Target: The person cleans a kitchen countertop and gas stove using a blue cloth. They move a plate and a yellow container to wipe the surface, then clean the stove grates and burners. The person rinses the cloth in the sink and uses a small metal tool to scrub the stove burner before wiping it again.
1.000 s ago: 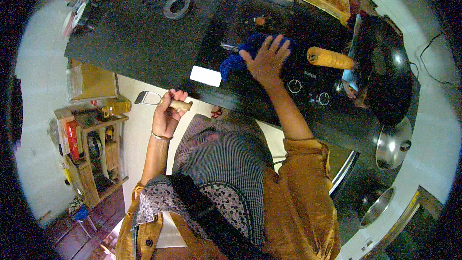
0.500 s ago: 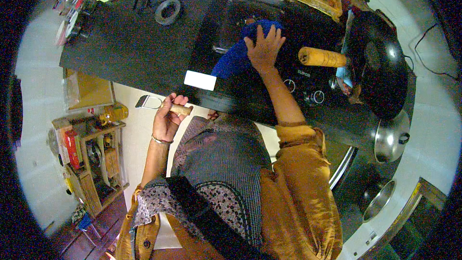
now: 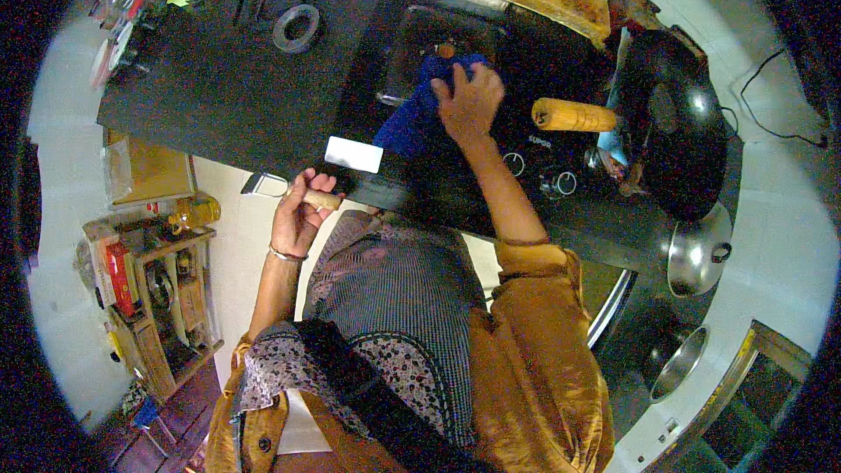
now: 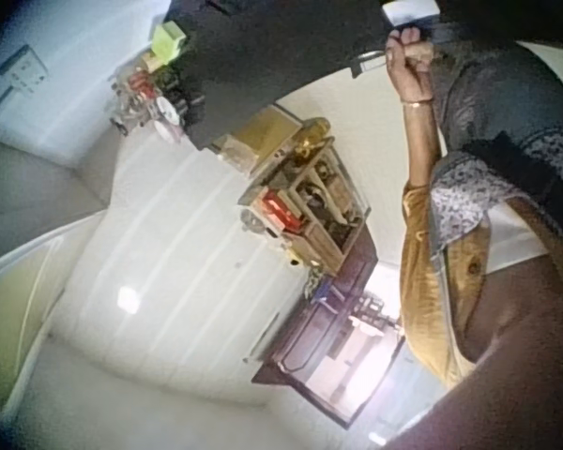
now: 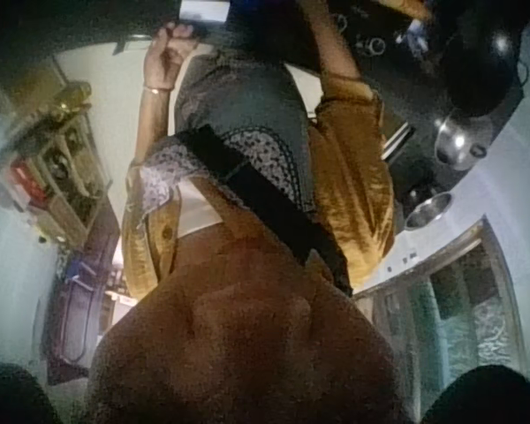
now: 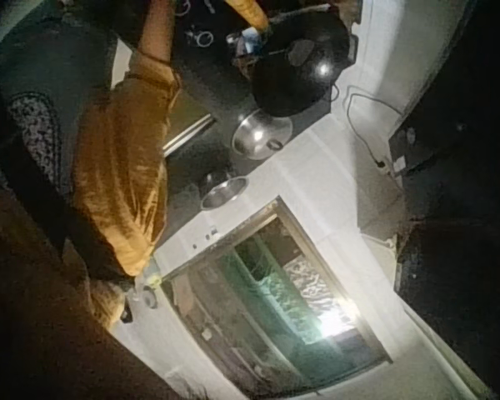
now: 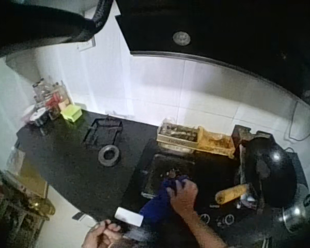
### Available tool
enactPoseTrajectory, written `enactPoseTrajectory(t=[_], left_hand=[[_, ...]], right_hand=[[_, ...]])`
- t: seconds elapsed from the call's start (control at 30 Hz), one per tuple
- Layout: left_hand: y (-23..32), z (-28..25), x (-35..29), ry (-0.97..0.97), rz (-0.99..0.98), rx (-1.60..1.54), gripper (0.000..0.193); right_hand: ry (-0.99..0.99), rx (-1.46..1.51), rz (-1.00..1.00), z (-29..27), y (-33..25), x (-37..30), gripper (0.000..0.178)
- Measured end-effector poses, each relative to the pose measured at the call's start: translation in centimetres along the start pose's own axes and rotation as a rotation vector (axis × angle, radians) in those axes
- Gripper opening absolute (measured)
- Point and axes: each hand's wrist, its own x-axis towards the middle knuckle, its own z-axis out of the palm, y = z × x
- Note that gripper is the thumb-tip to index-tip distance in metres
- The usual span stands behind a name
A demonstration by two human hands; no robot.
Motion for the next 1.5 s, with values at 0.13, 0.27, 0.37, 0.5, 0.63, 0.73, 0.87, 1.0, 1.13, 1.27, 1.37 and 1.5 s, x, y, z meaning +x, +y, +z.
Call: enactPoseTrajectory(t=[0.13, 0.27, 0.37, 0.5, 0.63, 0.73, 0.87, 1.0, 1.13, 1.27, 1.37, 1.5], left_hand=[[-0.5, -1.3, -0.3, 0.004, -0.041, 0.001, 0.026], [0.5, -1.0, 0.3, -0.041, -0.038, 0.008, 0.027], [2.6, -0.9, 0.8, -0.019, -0.029, 0.028, 0.027], [4.9, 0.0, 3.5, -0.068, -0.052, 0.029, 0.027], [5.5, 1.8, 5.7, -0.101, -0.129, 0.011, 0.027], [5.2, 4.1, 6.6, -0.116, -0.124, 0.059, 0.028], [4.8, 4.4, 7.7, -0.074, -0.149, 0.253, 0.028], [4.9, 3.3, 10.6, -0.08, -0.2, 0.328, 0.029], [5.3, 2.8, 12.7, -0.11, -0.27, 0.401, 0.03], [4.7, 2.8, 12.6, -0.109, -0.266, 0.428, 0.033], [4.8, 3.0, 12.3, -0.094, -0.282, 0.451, 0.035], [5.1, 2.7, 12.4, -0.099, -0.315, 0.461, 0.036]], right_hand=[[0.007, 0.018, -0.032, 1.6, -3.0, -0.7, 0.034], [-0.102, 0.28, -0.201, 1.8, -3.9, -0.8, 0.035], [0.053, 0.222, -0.064, 1.4, -4.3, -0.5, 0.037], [0.117, -0.077, 0.031, 2.3, -5.8, 1.3, 0.042], [-0.119, 0.283, -0.109, 3.4, -7.9, 2.0, 0.038], [0.087, 0.154, -0.016, 2.9, -5.1, 2.7, 0.038], [0.083, -0.106, 0.264, 1.7, -3.1, 2.8, 0.039], [-0.037, 0.1, 0.181, 4.3, -2.4, 4.3, 0.037], [-0.09, 0.249, 0.147, 5.0, -2.0, 3.7, 0.039], [0.015, 0.047, 0.243, 5.0, -1.3, 3.7, 0.038], [-0.204, 0.243, 0.058, 4.0, -1.9, 4.0, 0.037], [0.076, 0.351, 0.2, 0.8, -0.3, 3.0, 0.03]])
